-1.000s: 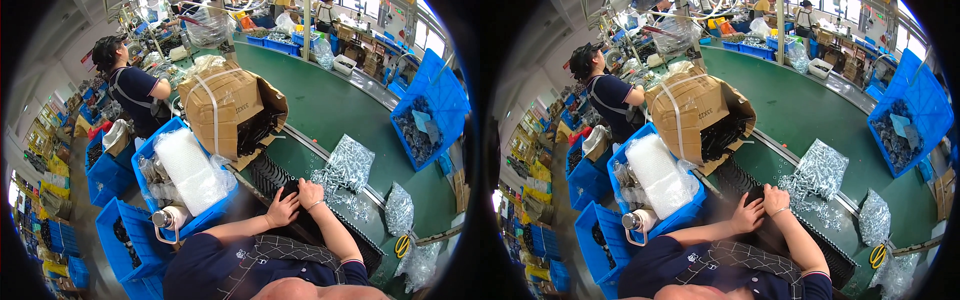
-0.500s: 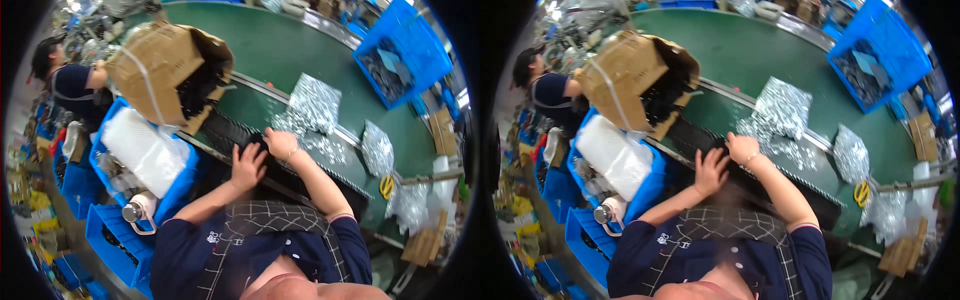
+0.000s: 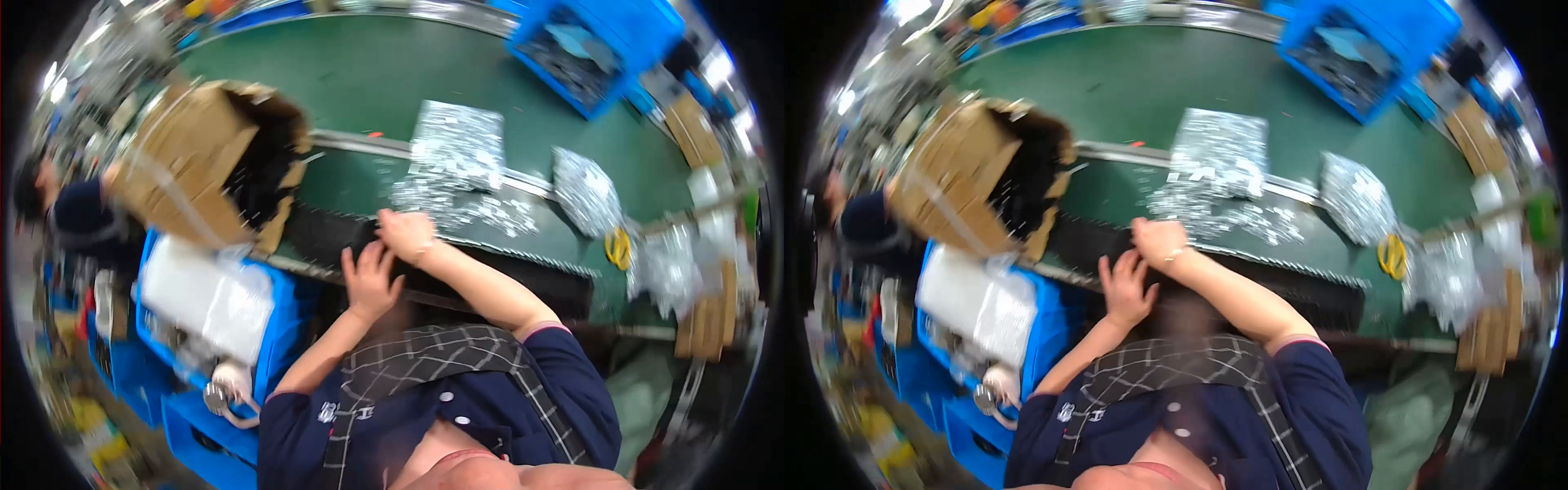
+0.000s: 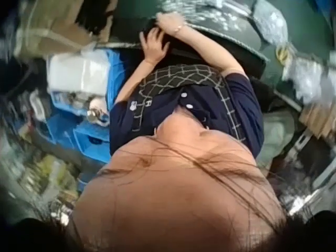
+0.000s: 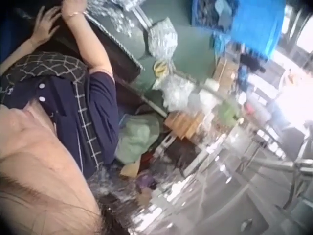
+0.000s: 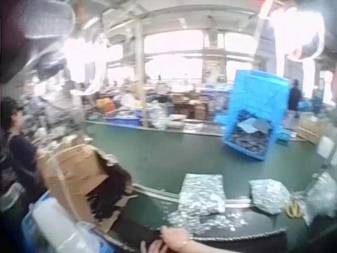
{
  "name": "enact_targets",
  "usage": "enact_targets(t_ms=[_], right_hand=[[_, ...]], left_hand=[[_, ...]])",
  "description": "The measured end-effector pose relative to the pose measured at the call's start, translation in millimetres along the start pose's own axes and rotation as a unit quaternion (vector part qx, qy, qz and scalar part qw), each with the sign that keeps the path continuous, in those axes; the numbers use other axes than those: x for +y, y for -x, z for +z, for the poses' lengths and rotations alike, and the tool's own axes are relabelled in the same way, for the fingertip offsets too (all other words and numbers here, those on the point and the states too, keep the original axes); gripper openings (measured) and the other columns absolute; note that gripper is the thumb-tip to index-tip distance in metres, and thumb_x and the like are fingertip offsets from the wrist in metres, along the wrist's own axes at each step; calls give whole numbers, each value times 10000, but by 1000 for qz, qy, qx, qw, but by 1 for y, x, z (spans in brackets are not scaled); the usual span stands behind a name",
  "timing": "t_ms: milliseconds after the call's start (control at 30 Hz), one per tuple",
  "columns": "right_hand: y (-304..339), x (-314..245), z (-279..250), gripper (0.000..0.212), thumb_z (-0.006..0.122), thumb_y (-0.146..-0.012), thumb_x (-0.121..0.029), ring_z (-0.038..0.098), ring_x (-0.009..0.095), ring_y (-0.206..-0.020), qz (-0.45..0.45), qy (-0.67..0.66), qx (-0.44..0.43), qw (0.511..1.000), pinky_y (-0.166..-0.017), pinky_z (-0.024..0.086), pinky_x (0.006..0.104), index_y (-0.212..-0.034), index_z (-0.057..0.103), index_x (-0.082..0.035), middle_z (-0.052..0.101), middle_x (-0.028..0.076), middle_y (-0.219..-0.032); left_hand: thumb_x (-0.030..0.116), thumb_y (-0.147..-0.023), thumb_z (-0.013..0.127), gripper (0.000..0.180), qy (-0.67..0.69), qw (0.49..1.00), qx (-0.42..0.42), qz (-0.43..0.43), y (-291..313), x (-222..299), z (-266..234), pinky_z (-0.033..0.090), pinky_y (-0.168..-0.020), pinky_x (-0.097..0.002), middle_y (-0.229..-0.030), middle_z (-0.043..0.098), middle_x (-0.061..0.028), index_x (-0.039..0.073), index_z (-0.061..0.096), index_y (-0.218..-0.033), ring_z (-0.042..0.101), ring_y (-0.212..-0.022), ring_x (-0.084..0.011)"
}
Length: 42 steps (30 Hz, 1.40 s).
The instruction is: Processing and packaging small industrial components at a conveyor workstation.
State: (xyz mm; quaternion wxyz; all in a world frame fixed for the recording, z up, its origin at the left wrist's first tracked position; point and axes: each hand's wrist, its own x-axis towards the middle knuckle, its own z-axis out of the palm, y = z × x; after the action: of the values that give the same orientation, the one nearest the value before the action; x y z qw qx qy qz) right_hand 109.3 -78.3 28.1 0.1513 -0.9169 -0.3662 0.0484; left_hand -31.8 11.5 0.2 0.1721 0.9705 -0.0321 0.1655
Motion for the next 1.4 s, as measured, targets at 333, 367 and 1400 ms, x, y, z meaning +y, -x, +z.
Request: enact_targets(t_ms=[333, 367, 1400], right_hand=[[-4, -4, -9, 165, 527, -876, -201, 700, 318, -742, -44, -36, -28, 998, -623, 533, 430, -951, 603, -76, 695, 133, -771], [-4, -2, -10, 165, 527, -876, -201, 700, 318, -742, -41, -37, -24, 998, -623, 533, 430, -951, 603, -76, 695, 133, -771], [6, 19, -10, 192, 562, -889, -277, 702, 327, -746, -48, -23, -36, 998, -608, 542, 450, -930, 599, -93, 697, 138, -771]], left_hand=[[427, -886, 571, 691, -69, 997, 0, 32, 4, -1, 5, 140, -1135, -578, -1421, 425, -189, 22, 421, -1425, 346, -1348, -355], [430, -896, 559, 687, -71, 997, 2, 28, 3, -1, 6, 143, -1133, -578, -1423, 424, -189, 22, 416, -1430, 346, -1346, -358], [312, -808, 682, 640, -8, 1000, 0, -4, -4, 20, 7, 145, -1142, -577, -1371, 467, -161, 34, 497, -1354, 395, -1310, -332]])
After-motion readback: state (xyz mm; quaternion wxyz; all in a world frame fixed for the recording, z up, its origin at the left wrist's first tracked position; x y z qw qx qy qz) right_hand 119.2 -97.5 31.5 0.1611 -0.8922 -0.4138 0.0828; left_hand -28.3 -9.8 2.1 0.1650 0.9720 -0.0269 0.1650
